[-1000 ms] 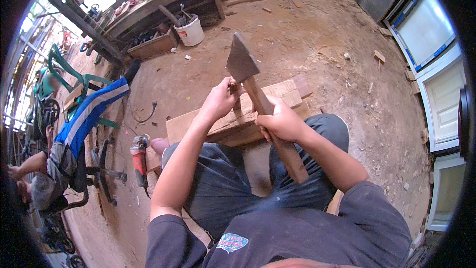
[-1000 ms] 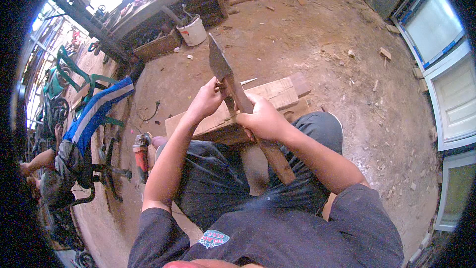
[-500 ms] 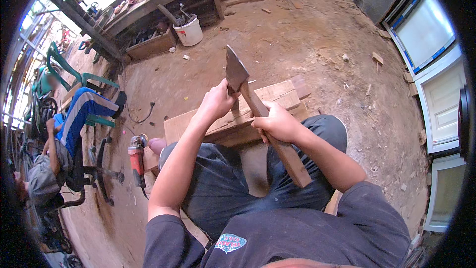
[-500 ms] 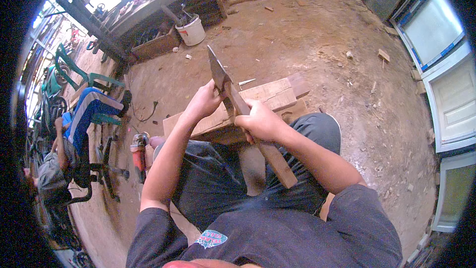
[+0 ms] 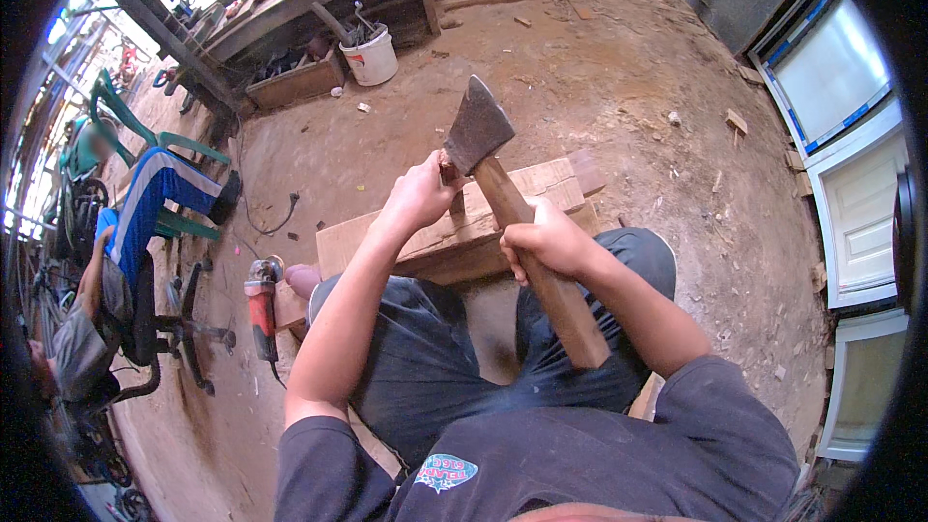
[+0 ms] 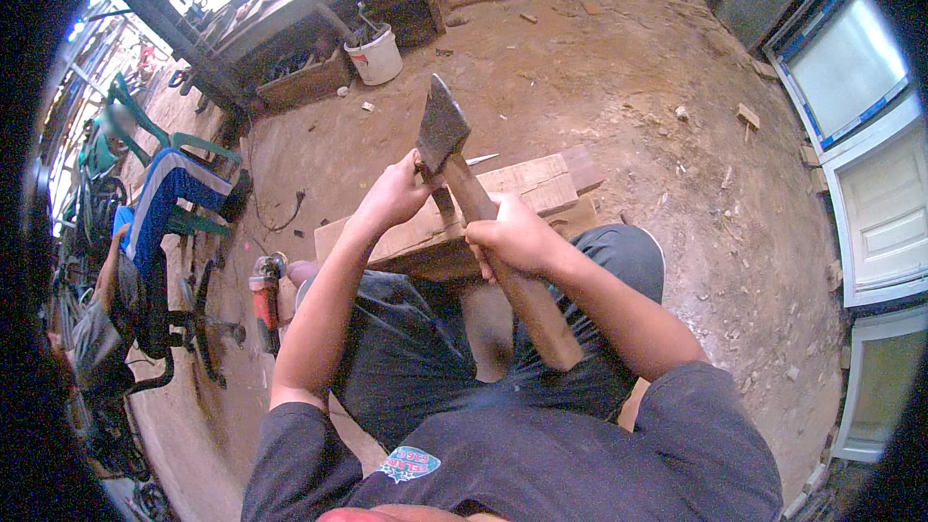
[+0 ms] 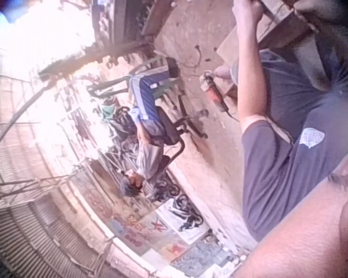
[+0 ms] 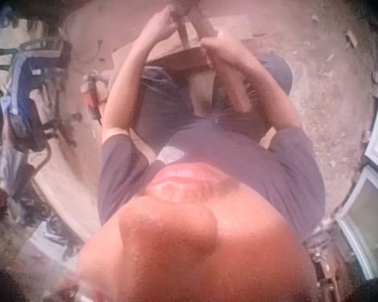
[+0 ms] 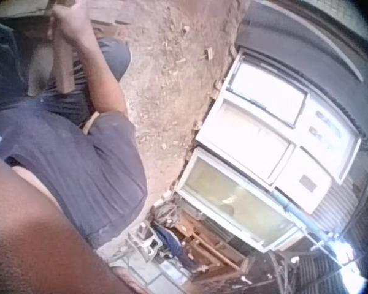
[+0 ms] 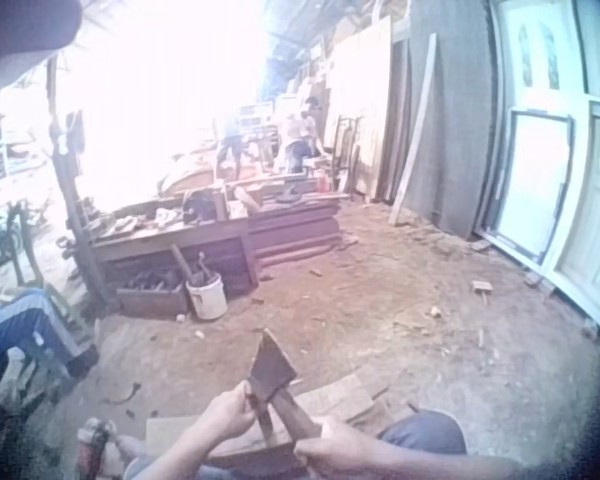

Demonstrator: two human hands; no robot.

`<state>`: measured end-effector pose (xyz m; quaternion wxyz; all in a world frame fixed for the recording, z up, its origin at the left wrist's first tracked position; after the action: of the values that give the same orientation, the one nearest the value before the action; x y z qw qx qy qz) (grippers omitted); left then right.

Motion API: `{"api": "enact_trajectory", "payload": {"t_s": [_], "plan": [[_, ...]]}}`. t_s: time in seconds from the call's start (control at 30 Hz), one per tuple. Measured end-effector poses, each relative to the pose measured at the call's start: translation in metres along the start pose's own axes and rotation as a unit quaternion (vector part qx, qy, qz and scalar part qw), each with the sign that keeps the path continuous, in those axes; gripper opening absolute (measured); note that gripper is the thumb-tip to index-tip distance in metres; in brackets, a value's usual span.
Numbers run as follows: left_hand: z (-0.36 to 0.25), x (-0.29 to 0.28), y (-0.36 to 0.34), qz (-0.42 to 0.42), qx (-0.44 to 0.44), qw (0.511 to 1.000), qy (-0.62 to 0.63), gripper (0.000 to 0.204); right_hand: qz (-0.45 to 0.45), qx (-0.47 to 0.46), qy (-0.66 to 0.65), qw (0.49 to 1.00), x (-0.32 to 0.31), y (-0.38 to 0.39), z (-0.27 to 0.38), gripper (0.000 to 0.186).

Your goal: The person carves a piece of wood using a small chisel and the back of a hand axe as a mallet.

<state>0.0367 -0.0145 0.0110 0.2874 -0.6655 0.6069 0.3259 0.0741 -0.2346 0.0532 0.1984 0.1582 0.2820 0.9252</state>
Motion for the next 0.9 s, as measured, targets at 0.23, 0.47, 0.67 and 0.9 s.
{"api": "enact_trajectory", "payload": {"t_s": [0.23, 0.47, 0.67, 0.9], "plan": [[0.003, 0.003, 0.000, -0.008, -0.006, 1.000, -0.020, 0.042, -0.060, -0.104, 0.009, 0.993, 0.009, 0.011, 0.003, 0.023], [0.004, 0.001, 0.003, -0.026, 0.026, 0.999, -0.024, 0.042, -0.049, -0.011, 0.007, 0.999, 0.011, -0.001, 0.003, 0.022], [0.003, 0.004, 0.005, -0.031, 0.035, 0.998, -0.046, 0.043, -0.064, -0.103, -0.013, 0.993, 0.008, 0.007, -0.001, 0.022], [0.005, 0.003, 0.005, -0.022, 0.029, 0.997, -0.064, 0.043, -0.045, 0.020, -0.006, 0.999, 0.006, -0.006, -0.006, 0.023]]}}
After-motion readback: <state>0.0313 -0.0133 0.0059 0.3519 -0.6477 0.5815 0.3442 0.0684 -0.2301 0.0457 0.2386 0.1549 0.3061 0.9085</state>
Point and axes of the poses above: each hand's wrist, its own y-axis away from the middle knuckle, its own x-axis out of the palm, z = x × y, the point moved 2 cm from there along -y, towards the middle knuckle, and after that the axes turned 15 degrees about x, right-handed, at the moved point
